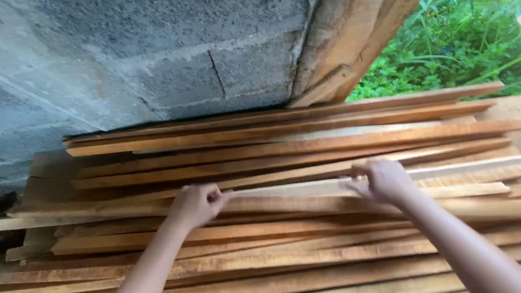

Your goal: The person picks up thin wooden planks from a pile and places them onto a wooden rack. They align the planks carefully and use black straps to secure the stack in place.

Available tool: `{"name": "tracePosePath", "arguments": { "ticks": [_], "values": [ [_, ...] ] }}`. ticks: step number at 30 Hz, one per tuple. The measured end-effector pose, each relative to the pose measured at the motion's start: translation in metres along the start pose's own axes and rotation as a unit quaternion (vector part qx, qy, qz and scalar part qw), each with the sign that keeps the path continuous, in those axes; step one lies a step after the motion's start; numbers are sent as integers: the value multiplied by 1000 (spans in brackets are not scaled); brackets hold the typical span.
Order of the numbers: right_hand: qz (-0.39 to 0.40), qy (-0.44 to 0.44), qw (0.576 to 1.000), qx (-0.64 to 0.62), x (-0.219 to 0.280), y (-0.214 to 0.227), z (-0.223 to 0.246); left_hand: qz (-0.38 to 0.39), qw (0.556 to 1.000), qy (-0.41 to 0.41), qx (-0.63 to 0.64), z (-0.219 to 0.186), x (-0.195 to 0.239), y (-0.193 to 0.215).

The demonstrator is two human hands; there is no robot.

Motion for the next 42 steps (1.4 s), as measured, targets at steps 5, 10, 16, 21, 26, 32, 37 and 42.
{"name": "tracePosePath", "arguments": {
  "ticks": [5,10,16,21,26,32,37,42],
  "values": [
    [-186,-13,977,-101,-90,-62,-33,-146,989,-5,11,7,-87,-17],
    [-328,54,939,-86,-143,-71,-11,-311,939,-61,-137,11,-167,-37],
    [-283,-11,958,-44,-148,-60,14,-276,942,-21,-190,-3,-178,-30],
    [-317,-4,948,-26,-159,-58,-4,-232,962,31,-141,-6,-166,-14],
    [-263,-28,963,-53,-172,-52,-7,-238,956,-2,-170,9,-189,-28],
    [-347,119,930,15,-111,-32,-14,-278,947,-110,-116,25,-137,-17],
    [-357,135,923,-35,7,-9,2,-287,946,-137,-69,10,-14,-10],
    [-411,191,883,-121,142,7,31,-415,869,-252,-97,-34,132,-13]
  ]
}}
Point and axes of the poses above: each hand's wrist, its own x-axis away from the middle knuckle, its own y-axis out of the back of the hand, z = x × y, the point moved 2 cm from there along -x, towards the middle knuckle, and after that the axes turned 1 degree about -x, right-handed, at the moved point
